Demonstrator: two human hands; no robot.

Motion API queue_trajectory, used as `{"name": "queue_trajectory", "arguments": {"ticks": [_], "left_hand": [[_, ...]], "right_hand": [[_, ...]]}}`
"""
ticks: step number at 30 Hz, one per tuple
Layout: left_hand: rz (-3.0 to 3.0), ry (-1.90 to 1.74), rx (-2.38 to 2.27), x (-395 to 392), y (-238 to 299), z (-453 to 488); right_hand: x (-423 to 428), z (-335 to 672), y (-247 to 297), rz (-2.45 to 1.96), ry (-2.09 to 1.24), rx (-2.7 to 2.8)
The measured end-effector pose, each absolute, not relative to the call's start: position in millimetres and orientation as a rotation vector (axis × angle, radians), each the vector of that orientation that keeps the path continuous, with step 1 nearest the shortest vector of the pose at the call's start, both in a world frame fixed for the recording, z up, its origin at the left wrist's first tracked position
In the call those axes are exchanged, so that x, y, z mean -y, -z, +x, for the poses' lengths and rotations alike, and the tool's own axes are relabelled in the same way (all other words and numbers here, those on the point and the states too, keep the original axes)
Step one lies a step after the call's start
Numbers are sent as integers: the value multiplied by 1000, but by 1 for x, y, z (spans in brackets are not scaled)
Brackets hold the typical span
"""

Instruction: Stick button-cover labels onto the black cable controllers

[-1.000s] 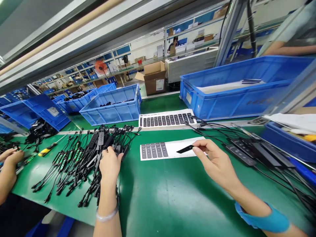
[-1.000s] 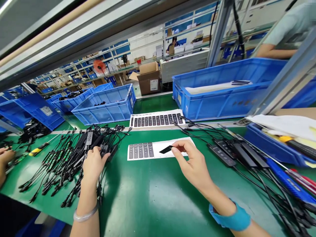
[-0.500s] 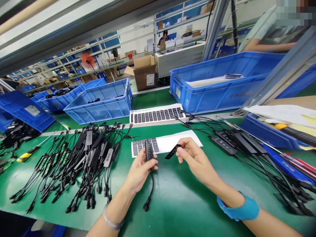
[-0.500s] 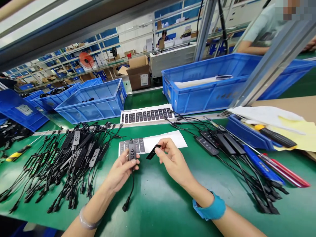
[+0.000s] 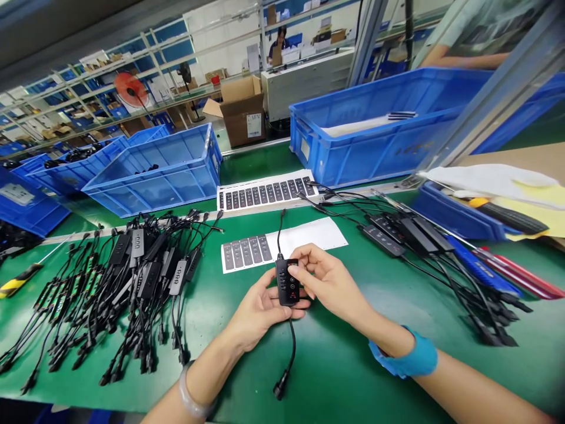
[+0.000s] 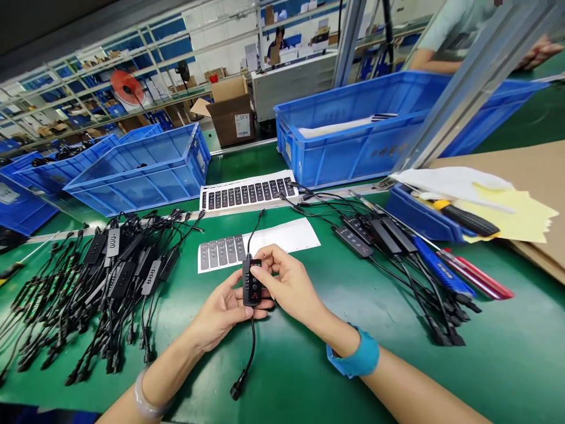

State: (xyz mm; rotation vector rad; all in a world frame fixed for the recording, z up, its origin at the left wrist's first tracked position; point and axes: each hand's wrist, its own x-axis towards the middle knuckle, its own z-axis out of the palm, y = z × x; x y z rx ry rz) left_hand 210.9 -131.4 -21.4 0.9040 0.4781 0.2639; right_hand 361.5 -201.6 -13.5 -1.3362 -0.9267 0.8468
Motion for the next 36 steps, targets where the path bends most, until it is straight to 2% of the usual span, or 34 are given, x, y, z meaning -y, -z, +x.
{"name": "queue_trajectory", "arguments": {"ticks": [36], "left_hand": [[907,-250,-506,135,26,212]], "right_hand": [[202,354,23,-1420,-820,963]]}}
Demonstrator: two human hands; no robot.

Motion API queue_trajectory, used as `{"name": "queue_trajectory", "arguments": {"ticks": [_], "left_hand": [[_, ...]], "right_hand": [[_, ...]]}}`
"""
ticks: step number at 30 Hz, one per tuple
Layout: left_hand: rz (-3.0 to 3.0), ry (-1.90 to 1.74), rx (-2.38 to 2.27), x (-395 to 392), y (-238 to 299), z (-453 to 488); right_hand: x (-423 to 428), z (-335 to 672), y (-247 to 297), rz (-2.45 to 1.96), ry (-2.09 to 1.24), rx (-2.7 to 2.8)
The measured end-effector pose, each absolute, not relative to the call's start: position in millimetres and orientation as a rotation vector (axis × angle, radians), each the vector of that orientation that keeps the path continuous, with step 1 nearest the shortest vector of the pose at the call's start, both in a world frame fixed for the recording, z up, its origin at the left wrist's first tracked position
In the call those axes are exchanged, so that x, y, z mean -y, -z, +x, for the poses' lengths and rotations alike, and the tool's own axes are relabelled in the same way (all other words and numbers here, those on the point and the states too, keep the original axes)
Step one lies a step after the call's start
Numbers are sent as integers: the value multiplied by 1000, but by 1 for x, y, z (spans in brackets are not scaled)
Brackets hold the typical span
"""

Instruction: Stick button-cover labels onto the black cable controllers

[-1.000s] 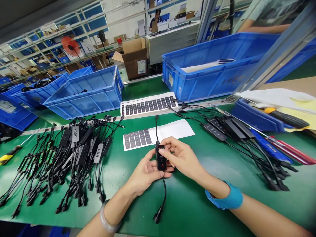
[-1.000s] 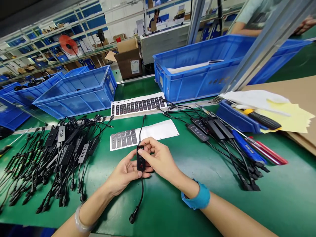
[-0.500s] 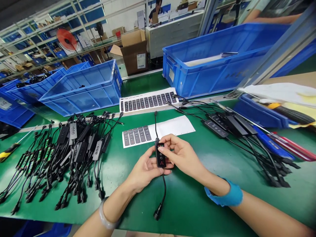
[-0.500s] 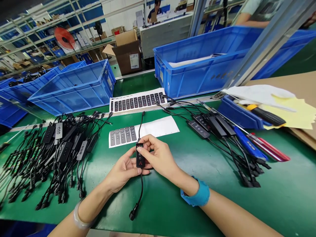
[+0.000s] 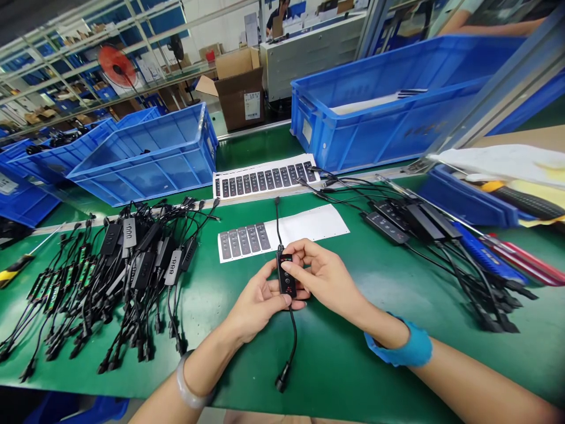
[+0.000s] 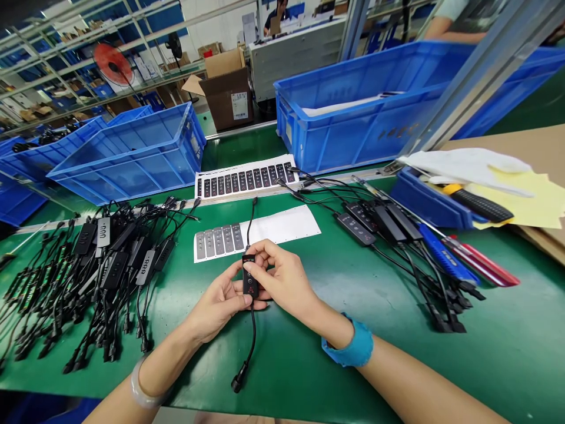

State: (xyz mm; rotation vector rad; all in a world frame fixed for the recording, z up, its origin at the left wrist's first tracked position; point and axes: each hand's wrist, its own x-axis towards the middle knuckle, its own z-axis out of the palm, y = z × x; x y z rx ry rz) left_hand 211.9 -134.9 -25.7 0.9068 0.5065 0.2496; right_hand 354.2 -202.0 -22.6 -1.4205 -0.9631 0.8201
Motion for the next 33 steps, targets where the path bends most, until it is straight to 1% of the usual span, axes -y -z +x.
{"name": "queue_trajectory", "arguments": {"ticks": [18,23,26,30,33], "left_hand": [[994,-272,-537,137,28,212],[1002,-257,-573,136,27,211],[1007,-249,-555,135,23,212],[1047,-201,-520,135,20,213],[1084,-194,-532,135,22,214]], "right_hand": [[201,351,25,-1524,-761,979],[199,361,29,-1620,-699,1038],[199,363,28,-1622,-817,1101],[200,360,26,-1504,-1030,1156],[198,359,25,-1492,-1011,1122]]}}
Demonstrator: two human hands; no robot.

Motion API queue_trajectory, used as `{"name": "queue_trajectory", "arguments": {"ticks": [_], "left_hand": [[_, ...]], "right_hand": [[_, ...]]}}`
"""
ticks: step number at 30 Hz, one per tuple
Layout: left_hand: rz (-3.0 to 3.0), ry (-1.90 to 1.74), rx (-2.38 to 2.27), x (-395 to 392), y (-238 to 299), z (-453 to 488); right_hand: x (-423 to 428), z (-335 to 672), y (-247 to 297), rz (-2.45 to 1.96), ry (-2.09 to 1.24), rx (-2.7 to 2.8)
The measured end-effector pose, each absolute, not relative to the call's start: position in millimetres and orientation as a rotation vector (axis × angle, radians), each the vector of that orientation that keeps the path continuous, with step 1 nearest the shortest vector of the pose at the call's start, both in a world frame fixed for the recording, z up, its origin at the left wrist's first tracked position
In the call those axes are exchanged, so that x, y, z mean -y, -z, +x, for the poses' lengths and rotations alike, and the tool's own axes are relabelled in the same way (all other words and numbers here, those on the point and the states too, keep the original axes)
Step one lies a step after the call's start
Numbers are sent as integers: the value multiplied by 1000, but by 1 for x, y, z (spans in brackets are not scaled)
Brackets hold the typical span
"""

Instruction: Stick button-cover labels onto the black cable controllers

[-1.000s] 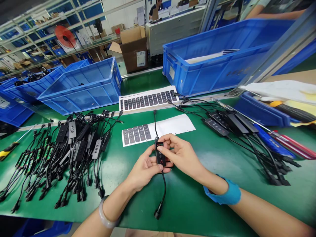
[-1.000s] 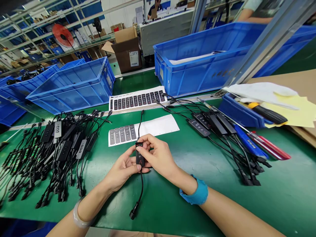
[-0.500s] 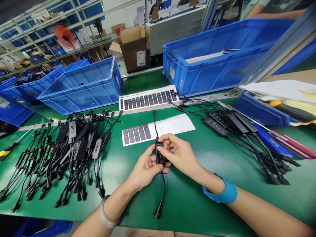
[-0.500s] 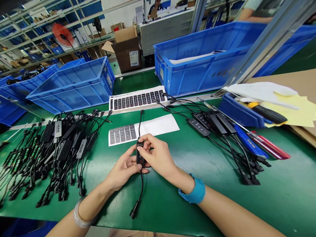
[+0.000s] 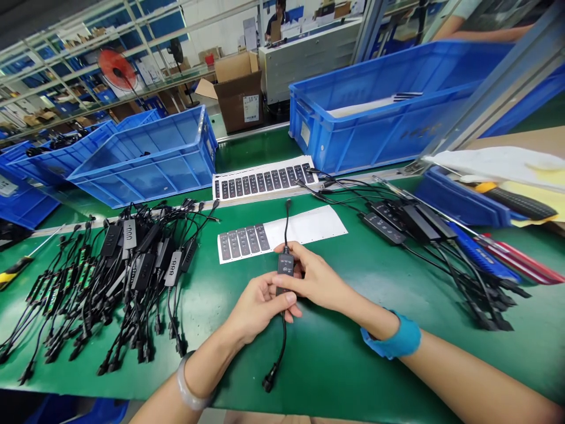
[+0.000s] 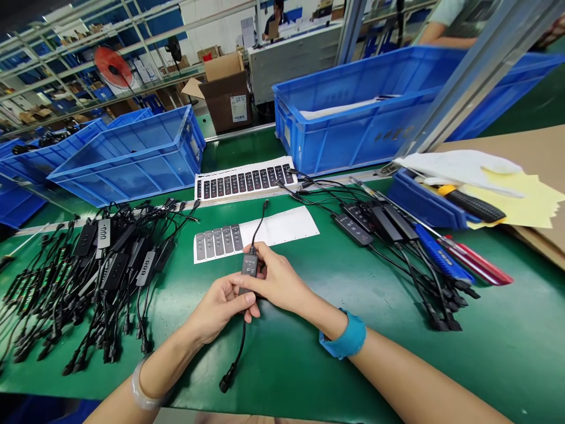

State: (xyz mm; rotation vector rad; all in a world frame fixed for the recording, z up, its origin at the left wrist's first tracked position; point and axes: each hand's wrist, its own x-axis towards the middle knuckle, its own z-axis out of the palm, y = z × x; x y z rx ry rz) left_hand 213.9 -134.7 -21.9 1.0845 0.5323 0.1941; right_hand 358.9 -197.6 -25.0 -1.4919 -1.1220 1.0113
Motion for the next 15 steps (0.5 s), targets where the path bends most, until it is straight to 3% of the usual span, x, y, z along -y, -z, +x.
{"name": "queue_trajectory", "arguments": {"ticks": [15], "left_hand": [[1060,-240,-537,136,36,218]], "right_hand": [[199,352,27,-1611,-849,1228]]}}
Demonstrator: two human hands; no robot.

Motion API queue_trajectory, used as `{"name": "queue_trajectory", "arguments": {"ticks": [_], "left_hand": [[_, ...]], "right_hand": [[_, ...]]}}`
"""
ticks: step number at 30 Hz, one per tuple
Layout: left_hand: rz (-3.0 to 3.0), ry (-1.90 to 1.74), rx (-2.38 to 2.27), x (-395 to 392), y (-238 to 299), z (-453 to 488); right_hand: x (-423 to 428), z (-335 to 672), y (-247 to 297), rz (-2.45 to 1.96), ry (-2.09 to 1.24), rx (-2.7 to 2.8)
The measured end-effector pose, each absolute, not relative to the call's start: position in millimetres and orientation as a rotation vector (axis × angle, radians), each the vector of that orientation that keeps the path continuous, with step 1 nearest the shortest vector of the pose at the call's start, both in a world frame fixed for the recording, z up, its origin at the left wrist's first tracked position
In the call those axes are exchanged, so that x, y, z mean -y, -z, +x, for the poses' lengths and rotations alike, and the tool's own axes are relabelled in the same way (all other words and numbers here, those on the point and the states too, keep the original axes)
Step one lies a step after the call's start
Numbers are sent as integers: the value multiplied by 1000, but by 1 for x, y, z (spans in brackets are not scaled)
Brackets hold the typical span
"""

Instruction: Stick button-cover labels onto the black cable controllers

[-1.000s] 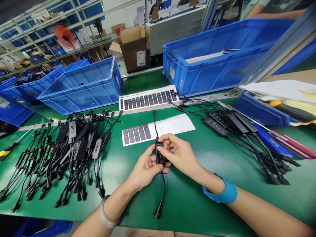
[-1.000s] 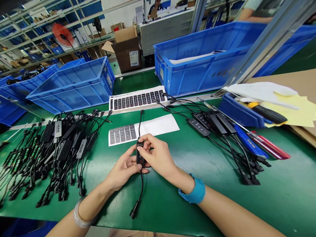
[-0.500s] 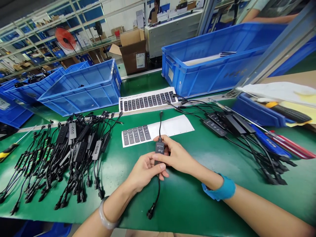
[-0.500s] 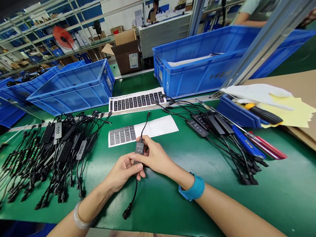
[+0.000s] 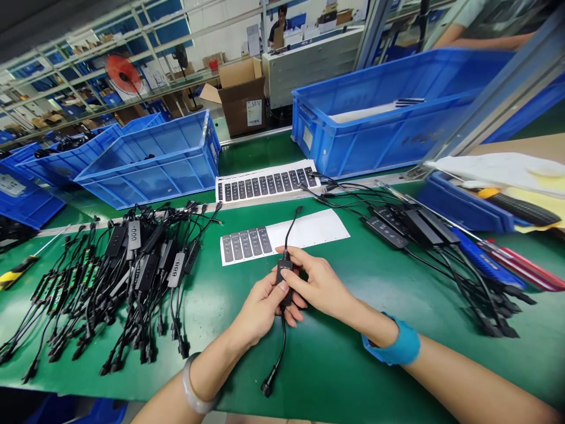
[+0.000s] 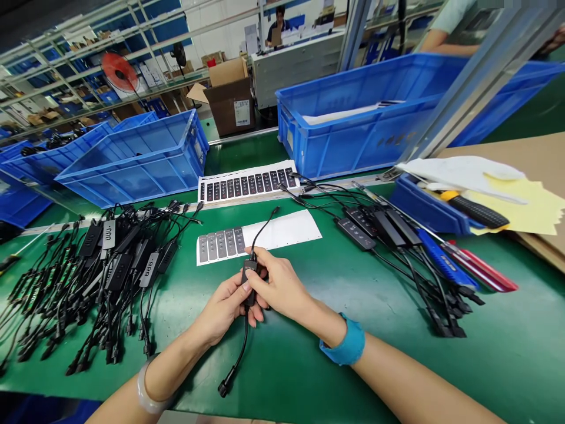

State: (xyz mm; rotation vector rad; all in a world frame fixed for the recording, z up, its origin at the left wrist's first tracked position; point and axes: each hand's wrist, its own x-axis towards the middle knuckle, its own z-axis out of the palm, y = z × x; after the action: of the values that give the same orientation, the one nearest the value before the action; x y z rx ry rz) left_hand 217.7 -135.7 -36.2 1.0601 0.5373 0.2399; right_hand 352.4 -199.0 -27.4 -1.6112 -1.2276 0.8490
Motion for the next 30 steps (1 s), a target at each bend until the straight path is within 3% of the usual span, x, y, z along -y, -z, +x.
{"name": "queue_trajectory", "arguments": {"ticks": [5,8,12,18,24,30], "left_hand": [[1130,-187,-581,132,33,218],[1545,-219,-606,126,30,214],[2378,-400,-777,114,29,207],[2800,-105,-861,115,35,209],[2876,-132,-698,123,37,211],[2888,-137,-696,118,36,208]], "right_hand": [[193,361,30,-1597,-823,1247],[190,390,29,-1592,-810,1209],[200,444,15,-2172,-169,1192],[211,460,8,-2462,356,1199],[179,413,47,-2101,96,1726],[177,397,40,-1656,53,1642]]}}
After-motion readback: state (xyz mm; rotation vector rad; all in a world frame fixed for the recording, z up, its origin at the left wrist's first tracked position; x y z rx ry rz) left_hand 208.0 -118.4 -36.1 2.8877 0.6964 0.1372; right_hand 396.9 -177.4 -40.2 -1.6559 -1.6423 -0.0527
